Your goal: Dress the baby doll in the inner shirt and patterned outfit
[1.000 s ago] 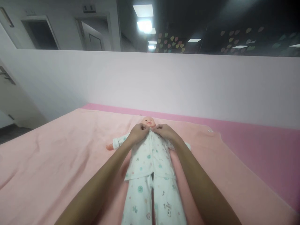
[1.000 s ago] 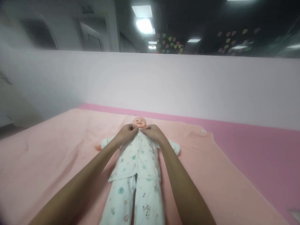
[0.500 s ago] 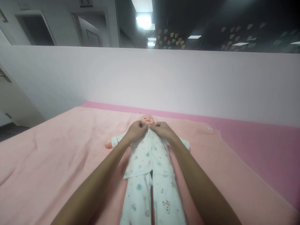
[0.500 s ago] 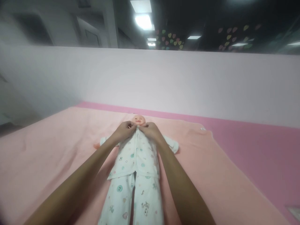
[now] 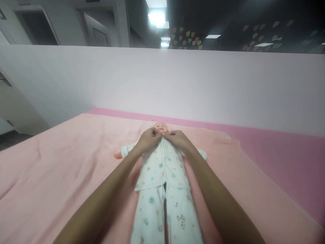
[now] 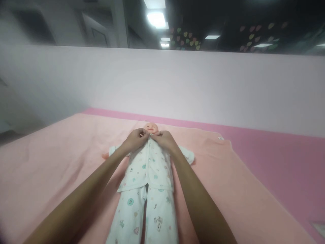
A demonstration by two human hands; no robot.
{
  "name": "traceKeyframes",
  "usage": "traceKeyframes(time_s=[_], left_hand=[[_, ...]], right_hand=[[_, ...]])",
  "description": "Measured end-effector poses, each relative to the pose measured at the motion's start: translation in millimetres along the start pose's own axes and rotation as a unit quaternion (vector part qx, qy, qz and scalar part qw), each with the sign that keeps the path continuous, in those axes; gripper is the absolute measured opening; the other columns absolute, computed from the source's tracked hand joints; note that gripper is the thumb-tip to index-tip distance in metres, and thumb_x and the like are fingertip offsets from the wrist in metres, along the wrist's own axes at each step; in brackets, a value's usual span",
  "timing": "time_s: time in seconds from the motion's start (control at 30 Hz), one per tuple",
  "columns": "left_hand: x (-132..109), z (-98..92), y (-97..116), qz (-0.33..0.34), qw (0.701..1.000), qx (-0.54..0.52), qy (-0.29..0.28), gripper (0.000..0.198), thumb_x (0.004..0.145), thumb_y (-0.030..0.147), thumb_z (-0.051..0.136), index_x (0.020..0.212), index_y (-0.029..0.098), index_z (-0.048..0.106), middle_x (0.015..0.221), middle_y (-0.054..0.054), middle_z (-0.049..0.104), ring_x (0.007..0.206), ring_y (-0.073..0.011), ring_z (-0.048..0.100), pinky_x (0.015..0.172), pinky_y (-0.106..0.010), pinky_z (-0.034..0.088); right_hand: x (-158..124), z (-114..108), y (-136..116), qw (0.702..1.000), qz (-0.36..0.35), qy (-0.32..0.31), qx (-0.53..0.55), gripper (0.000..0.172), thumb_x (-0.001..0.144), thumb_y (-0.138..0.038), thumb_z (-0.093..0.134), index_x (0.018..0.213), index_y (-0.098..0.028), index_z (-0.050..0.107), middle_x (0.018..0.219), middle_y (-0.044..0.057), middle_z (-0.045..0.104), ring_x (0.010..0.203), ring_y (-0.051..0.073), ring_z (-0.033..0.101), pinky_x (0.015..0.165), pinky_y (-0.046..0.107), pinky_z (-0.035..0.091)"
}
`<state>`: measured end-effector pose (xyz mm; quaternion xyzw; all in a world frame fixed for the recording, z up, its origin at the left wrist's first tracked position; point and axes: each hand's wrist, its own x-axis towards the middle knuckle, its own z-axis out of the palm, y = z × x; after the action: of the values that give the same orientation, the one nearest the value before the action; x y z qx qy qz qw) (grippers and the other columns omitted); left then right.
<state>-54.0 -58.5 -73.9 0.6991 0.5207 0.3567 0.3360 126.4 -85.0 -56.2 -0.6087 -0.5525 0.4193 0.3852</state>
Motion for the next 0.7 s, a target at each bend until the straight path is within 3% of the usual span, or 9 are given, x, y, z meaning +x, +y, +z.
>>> traceKeyframes(time_s=[0.2, 0.47, 0.6, 0.7], left_hand=[[5.6, 0.6, -7.9, 0.003, 1.000, -0.003, -0.009, 0.029, 0.089, 0.046, 0.063, 0.096, 0.019, 0.071, 0.093, -0.006, 0.075, 0.082, -0.0204, 0.066, 0.067, -0.028, 0.045], [3.8, 2.8, -8.2, 0.003, 1.000, -0.021, -0.016, 0.030, 0.090, 0.046, 0.061, 0.085, 0.018, 0.069, 0.080, -0.004, 0.070, 0.070, -0.0171, 0.059, 0.061, -0.028, 0.040], [5.4, 4.5, -5.9, 0.004, 1.000, -0.020, -0.015, 0.032, 0.091, 0.049, 0.061, 0.087, 0.018, 0.069, 0.085, -0.006, 0.072, 0.075, -0.0190, 0.062, 0.064, -0.029, 0.042], [-3.1, 0.6, 3.9, 0.013, 1.000, 0.012, 0.000, 0.033, 0.093, 0.050, 0.061, 0.099, 0.019, 0.069, 0.101, -0.007, 0.074, 0.085, -0.0211, 0.065, 0.070, -0.029, 0.045]], right_hand=[[-5.8, -2.5, -6.6, 0.999, -0.017, 0.005, -0.037, 0.020, 0.084, -0.032, 0.072, 0.089, -0.014, 0.080, 0.092, 0.006, 0.077, 0.085, 0.018, 0.066, 0.073, 0.025, 0.046], [-8.3, -1.4, -8.8, 0.998, -0.014, 0.004, -0.064, 0.027, 0.088, -0.036, 0.062, 0.072, -0.017, 0.072, 0.072, 0.002, 0.070, 0.065, 0.015, 0.056, 0.063, 0.027, 0.039], [-5.4, -4.5, -10.7, 0.993, -0.024, 0.003, -0.114, 0.029, 0.092, -0.040, 0.061, 0.078, -0.018, 0.074, 0.085, 0.005, 0.076, 0.076, 0.019, 0.063, 0.068, 0.029, 0.041], [-12.7, -4.8, -14.5, 0.986, -0.048, 0.029, -0.155, 0.028, 0.093, -0.046, 0.064, 0.095, -0.020, 0.073, 0.106, 0.007, 0.077, 0.094, 0.022, 0.067, 0.078, 0.029, 0.044]])
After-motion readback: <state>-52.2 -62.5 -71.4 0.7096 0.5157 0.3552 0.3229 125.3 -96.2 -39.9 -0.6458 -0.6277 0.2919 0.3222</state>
